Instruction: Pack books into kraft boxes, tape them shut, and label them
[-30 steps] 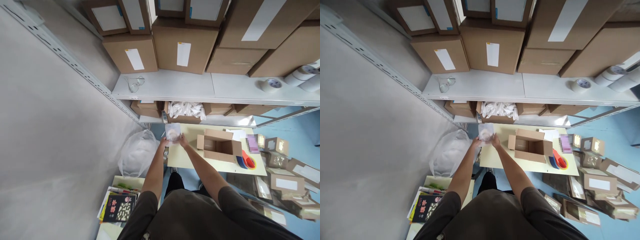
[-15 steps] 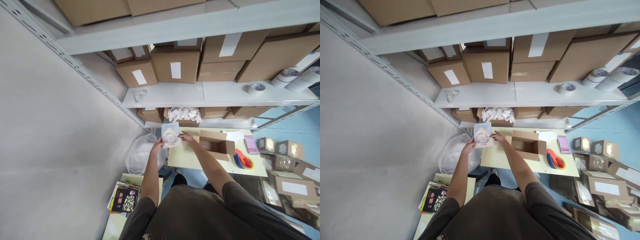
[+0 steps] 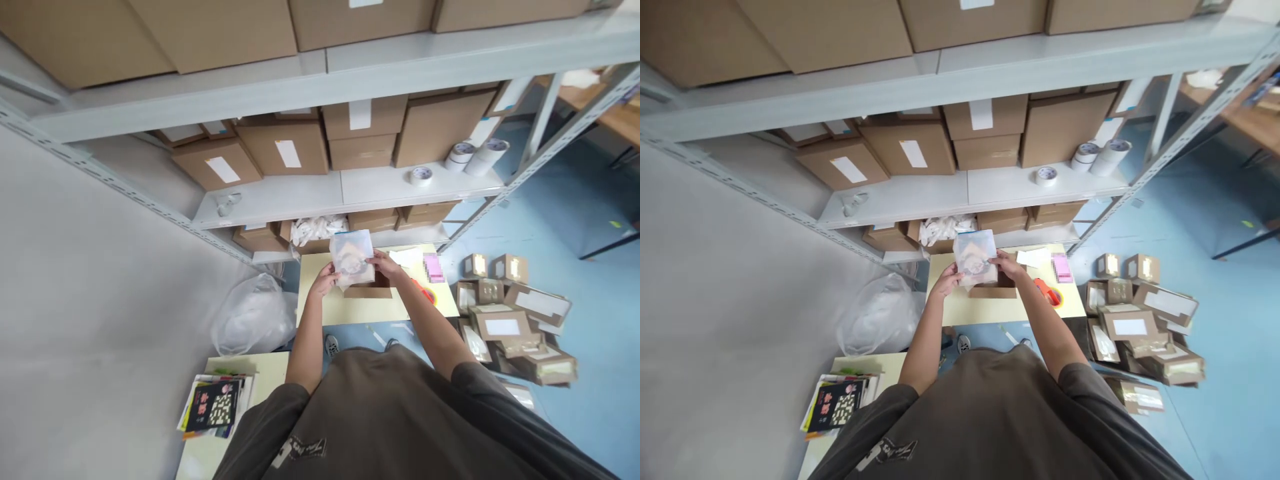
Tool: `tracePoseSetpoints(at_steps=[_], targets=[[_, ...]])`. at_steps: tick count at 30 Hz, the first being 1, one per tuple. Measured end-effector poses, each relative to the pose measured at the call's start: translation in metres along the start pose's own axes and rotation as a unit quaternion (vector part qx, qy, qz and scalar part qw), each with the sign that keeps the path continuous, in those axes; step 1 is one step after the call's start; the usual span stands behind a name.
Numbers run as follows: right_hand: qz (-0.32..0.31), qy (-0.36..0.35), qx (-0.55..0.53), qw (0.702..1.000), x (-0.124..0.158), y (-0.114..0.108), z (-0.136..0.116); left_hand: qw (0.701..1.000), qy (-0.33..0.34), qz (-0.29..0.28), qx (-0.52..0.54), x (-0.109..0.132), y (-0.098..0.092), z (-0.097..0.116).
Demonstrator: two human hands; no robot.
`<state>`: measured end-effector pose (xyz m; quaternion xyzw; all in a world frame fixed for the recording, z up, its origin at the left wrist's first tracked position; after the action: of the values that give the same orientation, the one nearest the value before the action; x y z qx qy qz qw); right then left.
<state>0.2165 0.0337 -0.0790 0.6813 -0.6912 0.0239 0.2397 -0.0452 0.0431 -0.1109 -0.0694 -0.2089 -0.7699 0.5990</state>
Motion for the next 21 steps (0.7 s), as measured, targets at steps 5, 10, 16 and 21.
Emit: tracePoseSetpoints(at_steps=[5, 10, 16, 21], targets=[[0.021, -0.016, -0.014, 1.000, 0.029, -0.068, -0.014, 0.991, -0.043, -0.047, 0.114, -0.009, 0.077, -0.026], [0.011, -0.010, -0.054, 0.998, 0.044, -0.084, -0.008, 0.973, -0.108, -0.076, 0.188, -0.013, 0.110, -0.035], [-0.019, 0.010, -0.030, 0.999, 0.035, -0.063, 0.013, 0.974, -0.154, -0.031, 0.163, -0.015, 0.097, -0.045], [-0.011, 0.047, -0.009, 0.999, 0.024, -0.050, 0.028, 0.978, -0.160, -0.046, 0.124, -0.015, 0.081, -0.046]])
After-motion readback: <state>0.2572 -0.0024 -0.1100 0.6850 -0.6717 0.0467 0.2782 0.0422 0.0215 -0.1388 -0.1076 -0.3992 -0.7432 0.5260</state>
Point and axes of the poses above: each hand's wrist, its own x-axis away from the middle knuckle, its own y-axis out of the palm, z = x × y, the point moved 4 cm from there along -x, towards the middle knuckle, and after that the axes turned 9 degrees about z, right-handed, at the moved point
